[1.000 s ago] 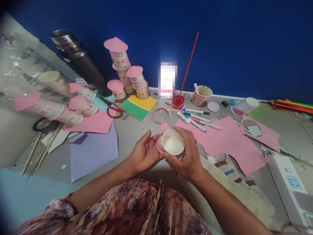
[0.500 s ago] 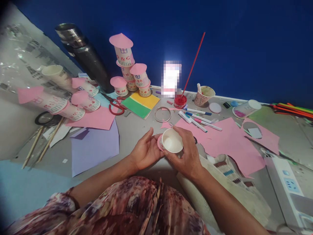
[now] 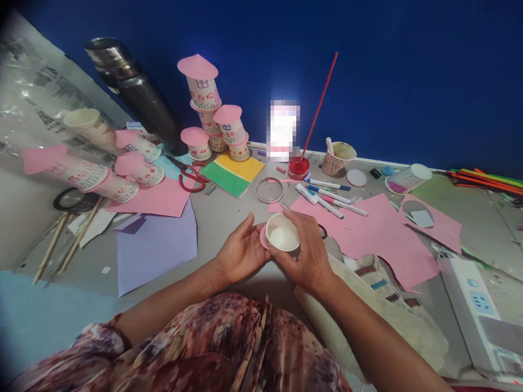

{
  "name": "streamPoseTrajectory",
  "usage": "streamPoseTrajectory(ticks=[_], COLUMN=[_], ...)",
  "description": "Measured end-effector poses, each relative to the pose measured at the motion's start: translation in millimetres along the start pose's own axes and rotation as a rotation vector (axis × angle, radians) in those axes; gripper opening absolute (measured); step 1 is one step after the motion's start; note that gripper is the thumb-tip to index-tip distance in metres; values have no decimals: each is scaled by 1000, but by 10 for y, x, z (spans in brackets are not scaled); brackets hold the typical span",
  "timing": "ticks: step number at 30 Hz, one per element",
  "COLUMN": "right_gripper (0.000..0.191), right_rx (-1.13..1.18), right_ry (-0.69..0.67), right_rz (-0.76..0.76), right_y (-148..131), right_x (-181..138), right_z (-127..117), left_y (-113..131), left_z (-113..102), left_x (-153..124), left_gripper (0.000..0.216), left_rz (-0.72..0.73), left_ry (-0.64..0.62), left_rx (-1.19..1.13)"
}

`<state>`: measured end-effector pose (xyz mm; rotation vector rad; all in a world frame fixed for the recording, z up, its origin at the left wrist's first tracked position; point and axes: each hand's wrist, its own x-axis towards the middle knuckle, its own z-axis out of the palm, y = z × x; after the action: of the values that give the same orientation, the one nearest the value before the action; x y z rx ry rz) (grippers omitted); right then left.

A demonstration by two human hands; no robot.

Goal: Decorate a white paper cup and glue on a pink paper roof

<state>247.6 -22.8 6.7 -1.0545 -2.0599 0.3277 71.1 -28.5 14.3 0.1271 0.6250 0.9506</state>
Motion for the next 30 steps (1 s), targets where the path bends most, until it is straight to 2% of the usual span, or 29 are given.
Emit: streamPoseTrajectory(ticks=[11, 15, 18, 26, 30], right_gripper=[60, 67, 73, 71, 73], right_rx=[-13, -4, 16, 34, 48], right_ry=[-43, -57, -55, -86, -139], right_rz=[0, -15, -8, 92, 155], right_y=[13, 46, 52, 71, 122], right_x=[-43, -35, -22, -20, 6], right_z=[77, 52, 9, -73, -133], left_y=[24, 44, 57, 73, 102], left_z=[18, 5, -9, -45, -86], left_x=[-42, -41, -37, -36, -26], left_gripper=[66, 65, 62, 52, 35], left_rz=[18, 32, 47, 102, 181], left_ry=[39, 51, 65, 79, 155], left_rx=[16, 14, 5, 43, 95])
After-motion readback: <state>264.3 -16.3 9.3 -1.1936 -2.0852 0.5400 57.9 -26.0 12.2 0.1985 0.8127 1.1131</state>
